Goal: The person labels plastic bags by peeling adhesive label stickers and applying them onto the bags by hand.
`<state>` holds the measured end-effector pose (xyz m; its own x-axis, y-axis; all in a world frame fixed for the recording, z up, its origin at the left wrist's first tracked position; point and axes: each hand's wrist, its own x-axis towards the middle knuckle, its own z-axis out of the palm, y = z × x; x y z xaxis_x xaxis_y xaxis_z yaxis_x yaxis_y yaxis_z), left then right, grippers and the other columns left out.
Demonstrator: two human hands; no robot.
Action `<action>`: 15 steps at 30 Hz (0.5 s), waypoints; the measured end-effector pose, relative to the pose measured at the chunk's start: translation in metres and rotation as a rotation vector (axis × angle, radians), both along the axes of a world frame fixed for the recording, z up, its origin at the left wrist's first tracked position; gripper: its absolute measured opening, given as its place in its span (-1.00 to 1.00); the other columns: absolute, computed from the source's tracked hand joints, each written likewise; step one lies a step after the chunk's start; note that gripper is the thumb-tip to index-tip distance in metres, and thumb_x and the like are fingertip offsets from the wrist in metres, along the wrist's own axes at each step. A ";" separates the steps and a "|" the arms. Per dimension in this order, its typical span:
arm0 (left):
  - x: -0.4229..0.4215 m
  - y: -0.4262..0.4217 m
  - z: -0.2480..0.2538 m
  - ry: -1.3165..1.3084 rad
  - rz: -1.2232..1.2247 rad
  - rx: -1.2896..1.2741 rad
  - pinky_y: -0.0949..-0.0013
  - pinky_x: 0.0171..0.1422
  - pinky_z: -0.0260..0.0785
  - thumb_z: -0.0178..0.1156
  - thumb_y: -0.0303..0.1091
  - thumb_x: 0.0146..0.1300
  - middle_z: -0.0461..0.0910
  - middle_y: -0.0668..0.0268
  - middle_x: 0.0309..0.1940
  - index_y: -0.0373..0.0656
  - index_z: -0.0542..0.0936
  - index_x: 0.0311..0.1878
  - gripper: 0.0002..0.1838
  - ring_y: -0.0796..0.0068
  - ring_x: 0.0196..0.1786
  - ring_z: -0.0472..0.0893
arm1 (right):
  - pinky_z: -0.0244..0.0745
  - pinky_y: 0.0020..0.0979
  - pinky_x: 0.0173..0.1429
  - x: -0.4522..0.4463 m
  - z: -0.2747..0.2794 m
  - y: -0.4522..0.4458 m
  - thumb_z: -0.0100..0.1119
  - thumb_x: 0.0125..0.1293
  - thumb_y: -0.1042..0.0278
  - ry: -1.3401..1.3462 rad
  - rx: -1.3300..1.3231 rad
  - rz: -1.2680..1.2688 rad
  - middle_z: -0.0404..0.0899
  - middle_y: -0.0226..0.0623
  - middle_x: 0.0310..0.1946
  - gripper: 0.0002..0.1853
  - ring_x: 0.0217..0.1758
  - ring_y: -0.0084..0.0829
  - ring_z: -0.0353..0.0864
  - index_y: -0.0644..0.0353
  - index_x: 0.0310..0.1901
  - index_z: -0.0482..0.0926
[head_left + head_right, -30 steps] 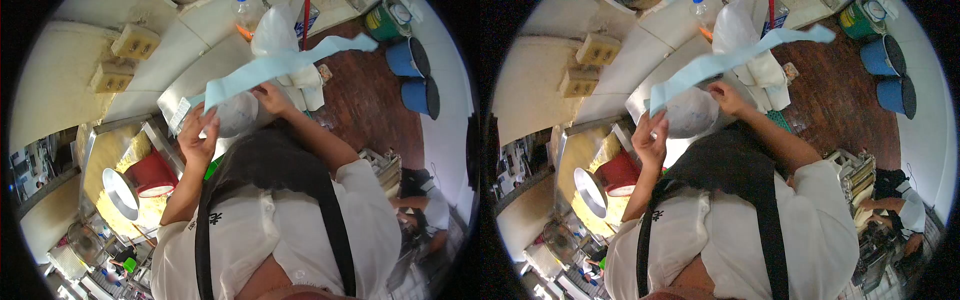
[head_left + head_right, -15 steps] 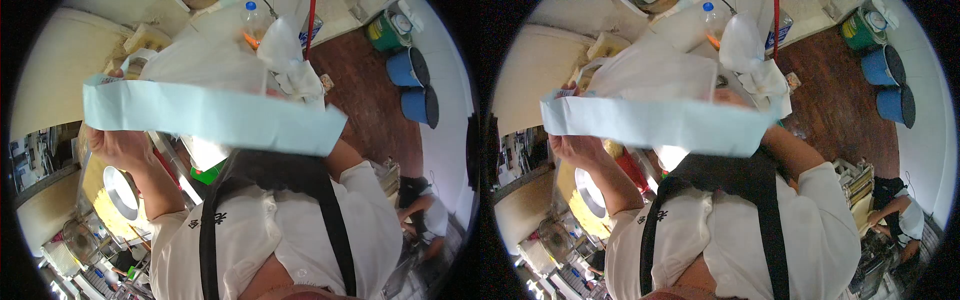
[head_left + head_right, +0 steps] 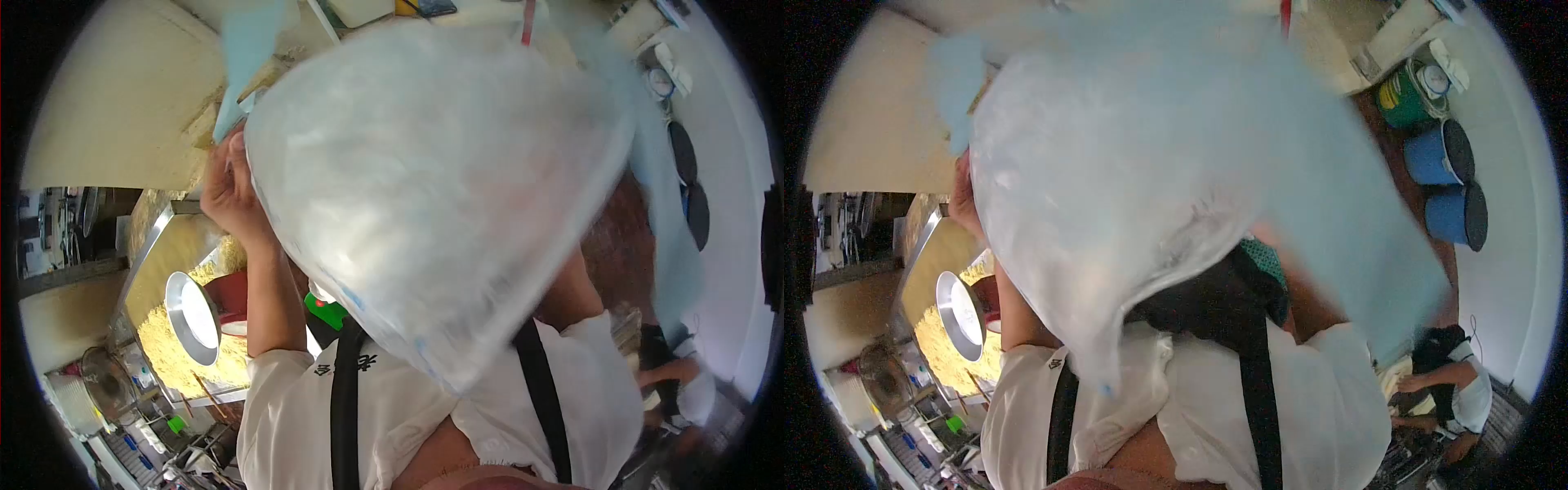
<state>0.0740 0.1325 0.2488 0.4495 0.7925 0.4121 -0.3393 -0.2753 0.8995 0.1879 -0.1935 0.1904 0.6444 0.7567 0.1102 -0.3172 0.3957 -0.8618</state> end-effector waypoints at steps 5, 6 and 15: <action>0.025 0.012 -0.030 -0.037 0.086 0.199 0.44 -0.07 0.48 0.24 -0.54 0.35 0.69 0.34 -0.29 -0.36 0.69 -0.04 -0.83 0.57 -0.23 0.61 | 0.33 0.04 0.38 -0.038 0.037 0.031 0.51 0.06 -0.24 -0.607 0.068 -0.322 0.42 -0.03 0.23 0.02 0.28 -0.08 0.41 0.28 0.37 0.23; 0.026 0.012 -0.030 0.068 0.093 0.221 0.45 -0.08 0.47 0.25 -0.52 0.34 0.68 0.35 -0.30 -0.35 0.69 -0.04 -0.82 0.59 -0.23 0.60 | 0.29 0.04 0.40 -0.034 0.038 0.034 0.49 0.08 -0.23 -0.825 0.086 -0.451 0.39 0.00 0.24 0.03 0.29 -0.07 0.38 0.28 0.38 0.19; 0.041 0.008 -0.043 0.178 0.065 0.178 0.45 -0.08 0.44 0.24 -0.38 0.39 0.68 0.37 -0.31 -0.28 0.71 -0.08 -0.81 0.60 -0.26 0.57 | 0.07 0.24 0.48 -0.045 0.091 0.084 0.32 0.27 -0.02 -1.637 -0.485 -0.572 0.46 -0.10 0.17 -0.33 0.38 -0.09 0.35 0.18 0.30 0.39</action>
